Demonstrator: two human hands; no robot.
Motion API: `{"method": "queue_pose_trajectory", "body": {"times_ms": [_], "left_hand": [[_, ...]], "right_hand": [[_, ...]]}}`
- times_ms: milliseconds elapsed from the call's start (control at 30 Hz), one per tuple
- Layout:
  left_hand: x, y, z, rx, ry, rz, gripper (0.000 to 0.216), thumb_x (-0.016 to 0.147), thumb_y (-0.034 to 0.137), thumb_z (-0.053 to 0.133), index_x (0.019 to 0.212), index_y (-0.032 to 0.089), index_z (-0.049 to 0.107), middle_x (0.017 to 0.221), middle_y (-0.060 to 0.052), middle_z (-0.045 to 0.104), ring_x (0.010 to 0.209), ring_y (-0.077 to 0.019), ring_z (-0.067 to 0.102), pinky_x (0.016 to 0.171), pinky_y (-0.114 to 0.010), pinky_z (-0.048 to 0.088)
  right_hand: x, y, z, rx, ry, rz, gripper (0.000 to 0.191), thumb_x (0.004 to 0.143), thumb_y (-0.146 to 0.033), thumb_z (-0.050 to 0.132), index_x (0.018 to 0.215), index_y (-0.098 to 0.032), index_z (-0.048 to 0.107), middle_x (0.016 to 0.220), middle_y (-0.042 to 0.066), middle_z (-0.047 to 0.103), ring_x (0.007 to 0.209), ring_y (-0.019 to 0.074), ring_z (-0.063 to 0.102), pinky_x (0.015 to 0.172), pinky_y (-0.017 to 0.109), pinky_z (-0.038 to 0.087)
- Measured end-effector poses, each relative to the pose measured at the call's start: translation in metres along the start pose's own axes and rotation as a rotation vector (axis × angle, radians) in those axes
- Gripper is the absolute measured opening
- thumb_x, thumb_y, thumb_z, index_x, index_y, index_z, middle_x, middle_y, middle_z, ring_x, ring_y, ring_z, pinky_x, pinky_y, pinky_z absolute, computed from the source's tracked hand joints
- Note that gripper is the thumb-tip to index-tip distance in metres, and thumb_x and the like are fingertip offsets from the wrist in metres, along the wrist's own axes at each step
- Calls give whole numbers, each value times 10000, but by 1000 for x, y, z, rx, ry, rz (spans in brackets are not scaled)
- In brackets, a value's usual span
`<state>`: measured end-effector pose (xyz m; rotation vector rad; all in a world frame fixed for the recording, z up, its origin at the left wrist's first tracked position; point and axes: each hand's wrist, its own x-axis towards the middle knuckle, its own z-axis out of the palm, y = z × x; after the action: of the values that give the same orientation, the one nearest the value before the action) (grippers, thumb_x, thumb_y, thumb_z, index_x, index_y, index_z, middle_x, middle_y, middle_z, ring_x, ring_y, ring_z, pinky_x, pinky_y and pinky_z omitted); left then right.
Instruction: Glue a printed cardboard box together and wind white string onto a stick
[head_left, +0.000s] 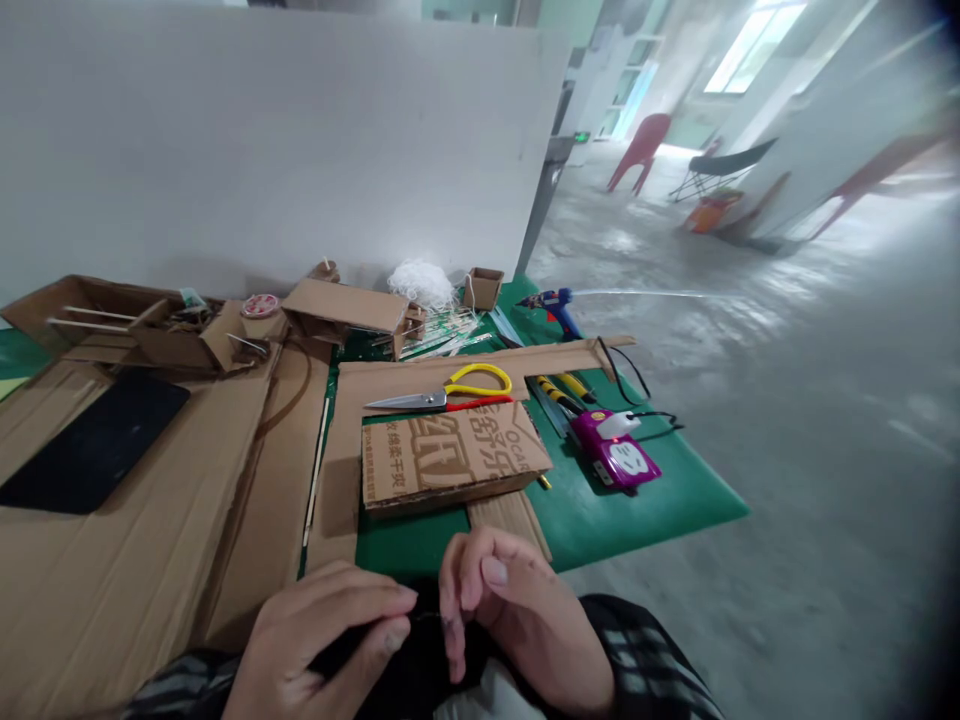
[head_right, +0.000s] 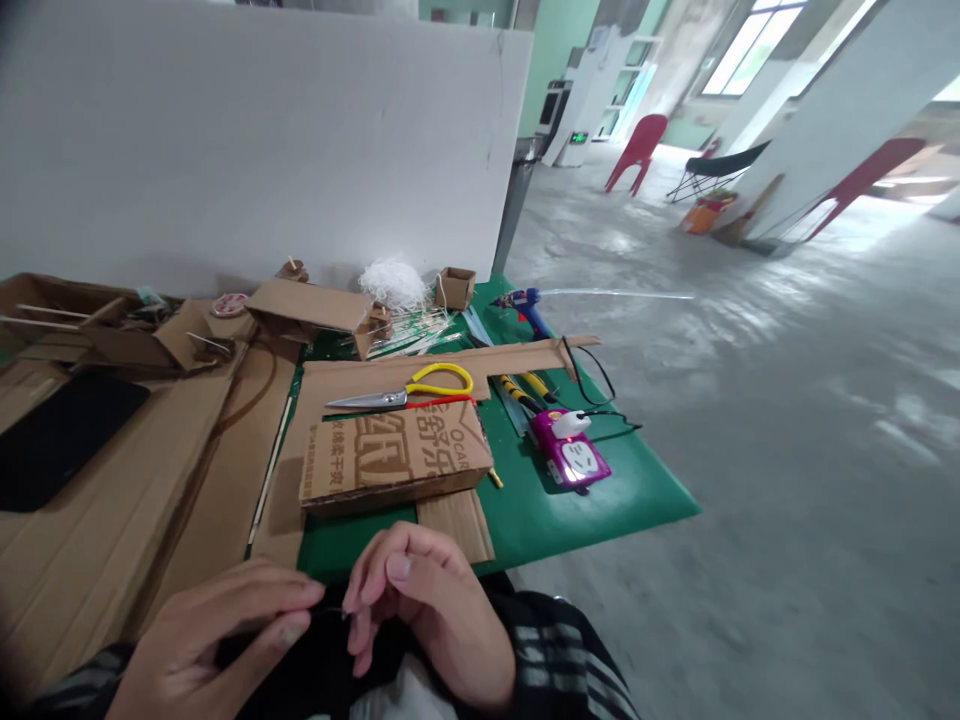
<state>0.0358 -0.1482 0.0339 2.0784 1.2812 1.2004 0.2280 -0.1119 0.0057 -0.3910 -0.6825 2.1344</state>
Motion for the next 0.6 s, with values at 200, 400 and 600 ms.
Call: {"method": "queue_pose_trajectory", "body": {"times_ms": [200, 400, 600], "left_hand": [[3, 10, 9, 5, -34, 73, 160, 839, 213, 686, 992, 225, 644, 841, 7, 752, 751, -110, 705, 696, -166, 569], [4, 12, 16, 66, -18, 113, 203, 819, 145, 702, 997, 218, 639, 848, 7, 742, 741, -113, 682, 687, -191, 554], [5, 12, 17, 46, 9, 84, 154, 827, 106, 671, 908, 223, 614, 773, 21, 734, 704, -115, 683, 679, -191, 549]], "right_hand": [[5, 12, 1, 177, -66, 64, 240, 852, -296, 533, 704, -129, 622, 706, 18, 604, 523, 122, 635, 413, 201, 505], [5, 17, 2, 129, -45, 42, 240, 860, -300, 546, 710, -127, 617, 730, 13, 587, 509, 104, 611, 397, 180, 485], [4, 20, 1, 41, -35, -43, 235, 884, -317, 576, 764, -127, 648, 782, 15, 593, 513, 87, 619, 426, 178, 500]]}}
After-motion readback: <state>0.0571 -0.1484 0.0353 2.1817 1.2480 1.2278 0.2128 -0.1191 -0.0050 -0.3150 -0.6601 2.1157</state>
